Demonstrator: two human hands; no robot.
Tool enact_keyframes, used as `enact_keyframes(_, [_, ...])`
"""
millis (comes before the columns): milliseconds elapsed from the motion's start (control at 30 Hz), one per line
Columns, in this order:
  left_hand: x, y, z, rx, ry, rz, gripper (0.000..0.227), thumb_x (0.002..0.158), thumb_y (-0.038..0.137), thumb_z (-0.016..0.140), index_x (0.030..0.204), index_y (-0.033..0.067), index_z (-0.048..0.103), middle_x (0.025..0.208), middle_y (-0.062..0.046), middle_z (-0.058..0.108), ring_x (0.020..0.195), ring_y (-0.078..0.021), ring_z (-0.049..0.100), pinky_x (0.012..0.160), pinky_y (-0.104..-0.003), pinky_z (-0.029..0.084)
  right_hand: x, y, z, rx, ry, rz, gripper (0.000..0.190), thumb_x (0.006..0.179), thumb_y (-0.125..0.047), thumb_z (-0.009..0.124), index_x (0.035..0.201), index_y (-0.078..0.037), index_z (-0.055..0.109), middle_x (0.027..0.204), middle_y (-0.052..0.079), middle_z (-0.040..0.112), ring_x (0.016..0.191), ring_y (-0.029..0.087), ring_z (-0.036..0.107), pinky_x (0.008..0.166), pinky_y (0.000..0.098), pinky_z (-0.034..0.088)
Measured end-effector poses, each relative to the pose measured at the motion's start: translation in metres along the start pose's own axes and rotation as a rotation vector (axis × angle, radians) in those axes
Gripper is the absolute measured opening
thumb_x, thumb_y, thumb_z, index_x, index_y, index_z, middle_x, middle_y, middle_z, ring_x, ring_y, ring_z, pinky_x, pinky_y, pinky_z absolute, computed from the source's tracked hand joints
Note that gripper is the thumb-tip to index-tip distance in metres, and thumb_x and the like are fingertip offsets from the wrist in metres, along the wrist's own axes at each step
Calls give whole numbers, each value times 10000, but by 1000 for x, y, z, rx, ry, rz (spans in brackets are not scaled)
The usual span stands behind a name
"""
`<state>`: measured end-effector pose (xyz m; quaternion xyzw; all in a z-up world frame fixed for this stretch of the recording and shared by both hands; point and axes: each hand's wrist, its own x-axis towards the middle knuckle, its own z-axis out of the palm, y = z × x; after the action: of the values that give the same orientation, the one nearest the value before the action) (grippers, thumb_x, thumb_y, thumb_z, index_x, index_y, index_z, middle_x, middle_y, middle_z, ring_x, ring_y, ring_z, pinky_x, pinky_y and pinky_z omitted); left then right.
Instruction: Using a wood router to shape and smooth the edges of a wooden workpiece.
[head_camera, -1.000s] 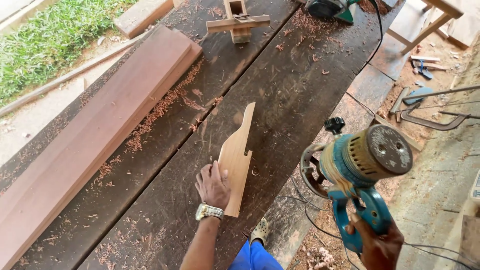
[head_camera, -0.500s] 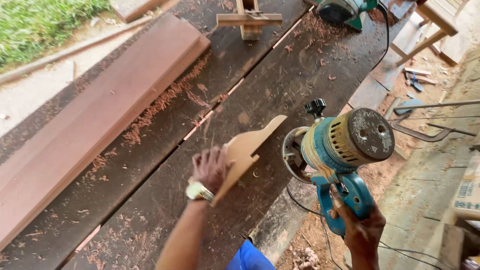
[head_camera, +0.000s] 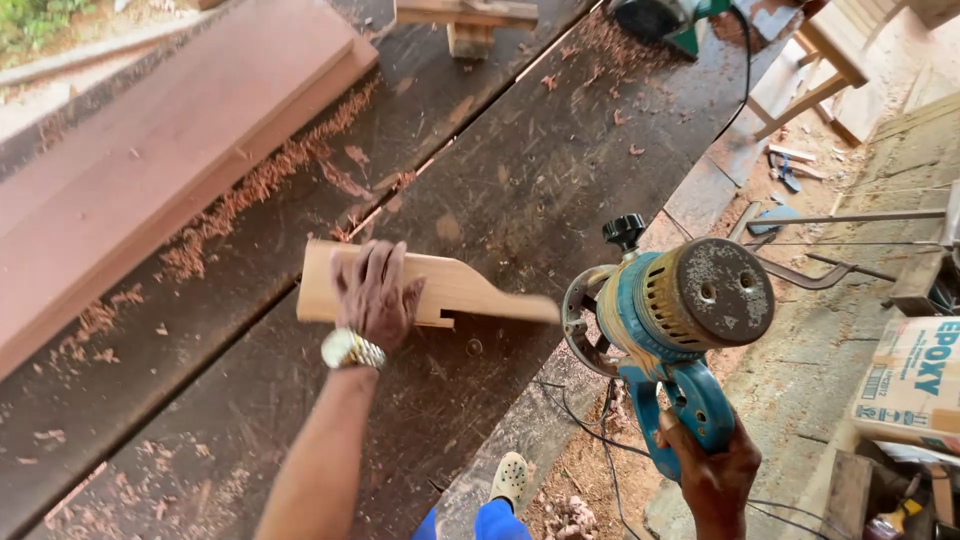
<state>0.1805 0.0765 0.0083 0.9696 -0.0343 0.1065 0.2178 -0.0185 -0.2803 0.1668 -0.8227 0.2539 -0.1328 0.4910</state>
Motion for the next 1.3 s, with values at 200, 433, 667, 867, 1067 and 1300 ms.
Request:
enact_keyframes(200, [36, 7, 4, -2, -245, 201, 514, 1023, 468, 486, 1453, 192, 547, 1525, -68, 438, 1520, -280, 275, 1227, -675, 46, 9, 34, -19, 3, -72, -13, 275, 868, -15, 740, 1130, 35, 676, 820, 86, 708, 688, 145, 659, 660, 315, 571])
enact_keyframes(433, [21, 56, 37, -34, -277, -21, 833, 936, 677, 480, 1557, 124, 418, 1701, -186, 151, 1578, -348, 5, 1134, -753, -118, 30, 84, -32, -61, -230, -29, 295, 813, -28, 767, 1100, 19, 718, 831, 73, 746, 683, 144, 676, 642, 303, 569])
enact_keyframes(667, [10, 87, 28, -7, -369, -96, 1421, 580, 1035, 481, 1631, 121, 200, 1704, -182, -18, 1569, -319, -98, 1099, -774, -157, 41, 85, -19, -99, -338, -225, 238, 853, -45, 770, 1073, 18, 705, 826, 75, 733, 703, 137, 680, 671, 301, 571])
enact_keyframes(867, [19, 94, 34, 102, -555, -149, 1583, 466, 1003, 626, 1628, 114, 20, 1667, -194, -175, 1510, -373, -225, 1018, -799, -174, 40, 103, -14, -76, -337, -262, 164, 908, 17, 729, 1063, 57, 690, 806, 107, 708, 713, 165, 671, 714, 320, 576])
enact_keyframes(1067, [10, 106, 24, -7, -555, -97, 1333, 623, 803, 689, 1638, 251, 23, 1696, -127, -157, 1533, -362, -231, 1066, -791, -177, 32, 96, 1, 18, -324, -257, 254, 898, 42, 682, 1151, 60, 659, 790, 128, 700, 671, 191, 667, 660, 341, 575])
enact_keyframes(1300, [5, 117, 67, -16, -447, -85, 815, 943, 421, 559, 1642, 280, 165, 1686, -148, -114, 1498, -415, -212, 1021, -825, -225, 32, 105, 3, 0, -277, -265, 69, 943, 32, 684, 1001, 53, 655, 793, 117, 693, 653, 192, 661, 641, 361, 594])
